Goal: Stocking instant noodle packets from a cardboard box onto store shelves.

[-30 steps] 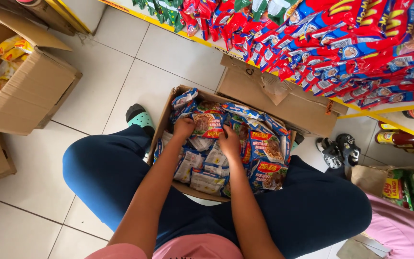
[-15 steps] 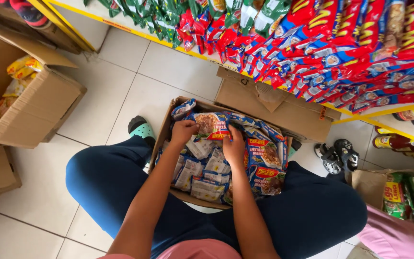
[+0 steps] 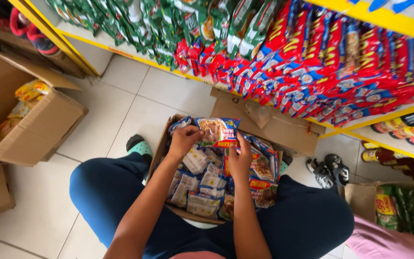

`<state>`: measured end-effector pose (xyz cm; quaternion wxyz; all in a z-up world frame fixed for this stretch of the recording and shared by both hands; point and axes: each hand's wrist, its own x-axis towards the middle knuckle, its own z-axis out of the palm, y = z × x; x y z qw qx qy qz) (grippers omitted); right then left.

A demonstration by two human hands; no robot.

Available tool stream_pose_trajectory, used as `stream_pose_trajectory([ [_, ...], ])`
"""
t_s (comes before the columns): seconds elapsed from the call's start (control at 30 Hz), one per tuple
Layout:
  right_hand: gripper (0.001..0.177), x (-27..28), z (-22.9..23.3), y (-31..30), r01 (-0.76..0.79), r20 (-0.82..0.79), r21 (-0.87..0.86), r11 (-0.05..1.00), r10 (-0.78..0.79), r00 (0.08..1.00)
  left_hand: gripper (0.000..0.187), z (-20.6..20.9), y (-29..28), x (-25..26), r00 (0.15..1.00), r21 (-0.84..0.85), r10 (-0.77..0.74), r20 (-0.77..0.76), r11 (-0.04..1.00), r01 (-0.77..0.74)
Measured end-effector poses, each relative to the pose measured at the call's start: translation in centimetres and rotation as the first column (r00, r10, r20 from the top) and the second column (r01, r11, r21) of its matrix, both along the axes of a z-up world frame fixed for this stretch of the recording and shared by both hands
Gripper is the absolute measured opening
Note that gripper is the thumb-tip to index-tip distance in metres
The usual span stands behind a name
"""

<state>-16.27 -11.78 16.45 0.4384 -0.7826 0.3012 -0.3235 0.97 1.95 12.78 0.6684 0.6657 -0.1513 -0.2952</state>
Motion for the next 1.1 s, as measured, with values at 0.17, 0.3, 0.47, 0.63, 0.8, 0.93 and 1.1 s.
stream_pose_trajectory([
  [0.17, 0.041, -0.6, 4.9, -0.2, 0.037, 0.0, 0.104, 0.994, -0.037, 0.999, 0.014, 4.6, -1.1, -1.0, 0.997, -0.031, -0.017, 0.076, 0.999, 0.019],
  [0.3, 0.042, -1.7, 6.4, -1.1, 0.092, 0.037, -0.212, 0.973, -0.086, 0.996, 0.016, 9.2, -2.2, -2.1, 0.989, -0.024, -0.003, 0.149, 1.0, 0.007],
  [0.47, 0.043, -2.9, 11.0, -2.3, 0.112, 0.102, -0.147, 0.983, -0.098, 0.99, 0.019, 15.0, -3.9, -3.8, 0.993, -0.079, -0.02, 0.116, 0.996, 0.03],
  [0.63, 0.047, -4.0, 15.2, -3.7, 0.178, 0.139, -0.144, 0.973, -0.158, 0.977, 0.019, 19.6, -5.8, -5.3, 0.985, -0.124, -0.057, 0.16, 0.989, 0.078],
  [0.8, 0.046, -5.5, 20.7, -5.2, 0.274, 0.265, -0.211, 0.938, -0.215, 0.94, 0.02, 24.8, -7.9, -7.2, 0.975, -0.213, -0.104, 0.198, 0.966, 0.146],
  [0.93, 0.046, -6.9, 25.0, -7.9, 0.323, 0.352, -0.246, 0.914, -0.226, 0.908, 0.022, 27.7, -10.5, -8.4, 0.957, -0.262, -0.15, 0.248, 0.941, 0.215],
  [1.1, 0.041, -9.1, 30.3, -12.8, 0.361, 0.494, -0.23, 0.904, -0.211, 0.843, 0.031, 33.1, -14.3, -11.4, 0.903, -0.393, -0.164, 0.397, 0.859, 0.329],
])
